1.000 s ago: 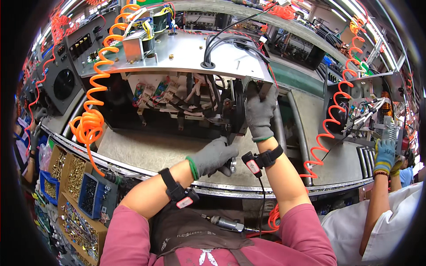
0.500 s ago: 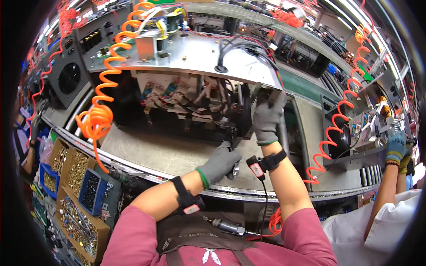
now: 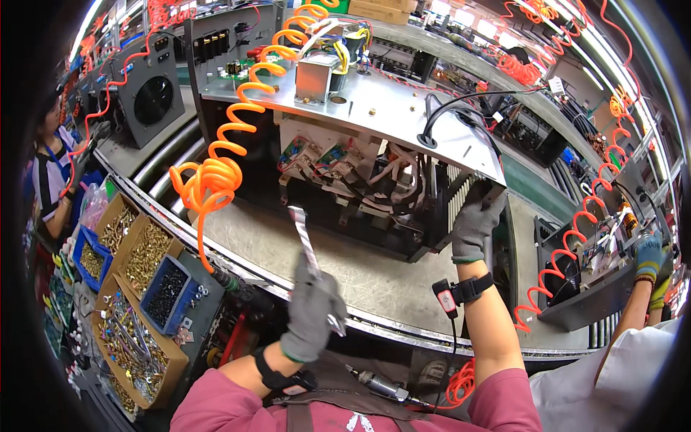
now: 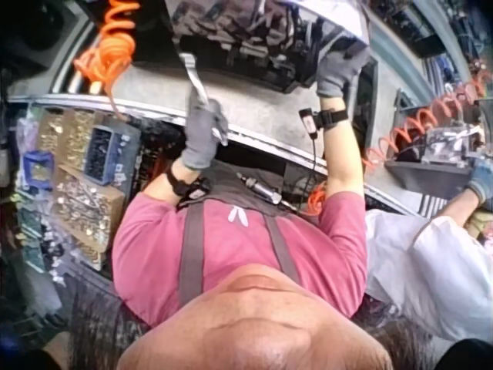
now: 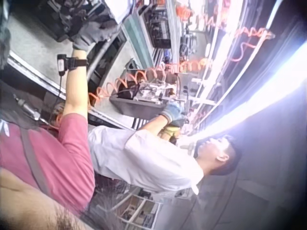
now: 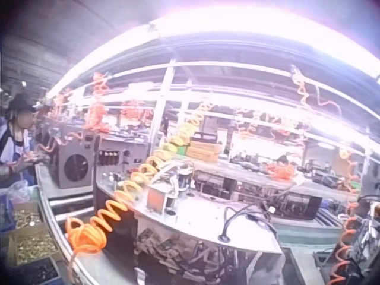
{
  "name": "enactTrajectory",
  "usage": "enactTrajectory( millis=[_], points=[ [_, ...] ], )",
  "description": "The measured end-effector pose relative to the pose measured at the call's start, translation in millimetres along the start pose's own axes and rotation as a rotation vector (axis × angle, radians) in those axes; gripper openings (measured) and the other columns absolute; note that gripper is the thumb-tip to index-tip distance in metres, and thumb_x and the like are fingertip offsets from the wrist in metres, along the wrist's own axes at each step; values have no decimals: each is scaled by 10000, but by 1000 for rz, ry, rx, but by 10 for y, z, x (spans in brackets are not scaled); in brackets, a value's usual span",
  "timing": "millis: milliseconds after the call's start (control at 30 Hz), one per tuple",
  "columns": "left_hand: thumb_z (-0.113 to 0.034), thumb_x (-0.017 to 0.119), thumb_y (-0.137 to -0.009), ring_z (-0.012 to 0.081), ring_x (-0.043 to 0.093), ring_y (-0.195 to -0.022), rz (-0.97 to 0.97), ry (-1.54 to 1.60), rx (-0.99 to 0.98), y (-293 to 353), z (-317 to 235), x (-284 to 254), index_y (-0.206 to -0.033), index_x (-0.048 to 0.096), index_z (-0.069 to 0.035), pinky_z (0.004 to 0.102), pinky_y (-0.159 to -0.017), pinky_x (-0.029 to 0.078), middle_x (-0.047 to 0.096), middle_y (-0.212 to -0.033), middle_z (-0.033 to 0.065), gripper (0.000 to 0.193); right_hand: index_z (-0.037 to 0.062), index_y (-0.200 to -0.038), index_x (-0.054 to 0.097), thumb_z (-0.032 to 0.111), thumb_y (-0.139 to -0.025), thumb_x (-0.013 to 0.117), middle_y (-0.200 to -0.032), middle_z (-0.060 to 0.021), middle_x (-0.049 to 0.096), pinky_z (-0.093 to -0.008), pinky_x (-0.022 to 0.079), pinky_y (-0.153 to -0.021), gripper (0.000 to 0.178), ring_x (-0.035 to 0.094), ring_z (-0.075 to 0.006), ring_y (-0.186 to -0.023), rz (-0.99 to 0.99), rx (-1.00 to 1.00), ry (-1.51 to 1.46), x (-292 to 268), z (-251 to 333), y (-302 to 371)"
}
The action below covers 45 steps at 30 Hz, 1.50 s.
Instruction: Assembling and securing components of an electronic industrial unit on a factory conveyor line.
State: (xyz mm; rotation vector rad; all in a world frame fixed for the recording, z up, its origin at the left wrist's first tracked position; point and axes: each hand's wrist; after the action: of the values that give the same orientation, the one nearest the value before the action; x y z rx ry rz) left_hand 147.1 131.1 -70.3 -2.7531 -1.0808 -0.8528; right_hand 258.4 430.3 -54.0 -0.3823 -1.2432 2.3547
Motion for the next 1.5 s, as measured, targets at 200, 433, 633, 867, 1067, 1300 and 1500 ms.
enactTrajectory(
  millis=[200, 433, 633, 867, 1067, 1300, 1500],
  points=[
    [-301, 505, -957, 109, 485, -457, -178, 83, 537, -652, -611, -241, -1083, 450, -92, 240, -390, 405, 465, -588, 33, 250, -78, -1365, 422, 104, -855, 610, -1334, -337, 478, -489, 406, -1039, 573, 487, -483, -1211, 111, 128, -20, 57, 43, 27],
    [-231, 492, -954, 118, 442, -425, -110, 291, 597, -541, -939, 14, -808, 432, -121, 249, -379, 378, 409, -575, 12, 192, -67, -1337, 434, 121, -916, 649, -1171, -258, 589, -414, 469, -901, 509, 591, -366, -1067, 100, -112, 96, 231, 138, 21],
    [-252, 496, -975, 151, 434, -386, 178, 397, 580, -431, -1100, -93, -747, 432, -104, 266, -371, 379, 468, -514, 61, 278, -22, -1138, 519, 184, -847, 703, -1074, -242, 559, -495, 481, -811, 401, 574, -456, -971, 141, -202, -19, 458, 550, 82],
    [-282, 490, -979, 179, 439, -383, 311, 507, 521, -363, -1087, -215, -746, 424, -88, 274, -374, 388, 481, -504, 93, 310, -8, -1302, 452, 209, -831, 709, -1169, -260, 539, -487, 447, -938, 578, 535, -440, -1085, 242, -180, -14, 795, 941, 278],
    [-284, 492, -975, 191, 442, -388, 422, 524, 470, -292, -1132, -184, -739, 419, -82, 295, -387, 401, 444, -508, 64, 319, -21, -1331, 403, 257, -789, 757, -1181, -246, 529, -468, 435, -955, 705, 530, -418, -1097, 284, -242, -84, 1068, 1325, 438],
    [-147, 499, -953, 188, 420, -390, 330, 589, 451, -222, -1004, -186, -753, 415, -54, 317, -358, 409, 350, -599, 37, 236, -30, -1374, 356, 426, -758, 782, -1223, -252, 501, -465, 422, -969, 877, 503, -415, -1141, 406, -293, -75, 1401, 1667, 623],
    [-140, 512, -893, 208, 530, -412, 275, 240, 214, -137, -982, -219, -818, 511, -25, 319, -396, 446, 516, -564, 88, 137, -16, -1388, 337, 404, -756, 782, -1259, -231, 481, -471, 417, -954, 880, 499, -413, -1127, 533, -370, -206, 1767, 1835, 761]
  ],
)
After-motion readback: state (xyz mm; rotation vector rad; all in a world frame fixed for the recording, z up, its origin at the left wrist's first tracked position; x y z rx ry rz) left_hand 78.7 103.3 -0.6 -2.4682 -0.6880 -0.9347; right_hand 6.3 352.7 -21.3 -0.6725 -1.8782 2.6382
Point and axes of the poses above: each hand's wrist, its own y-axis away from the middle knuckle, its own x-axis out of the palm, z = x × y
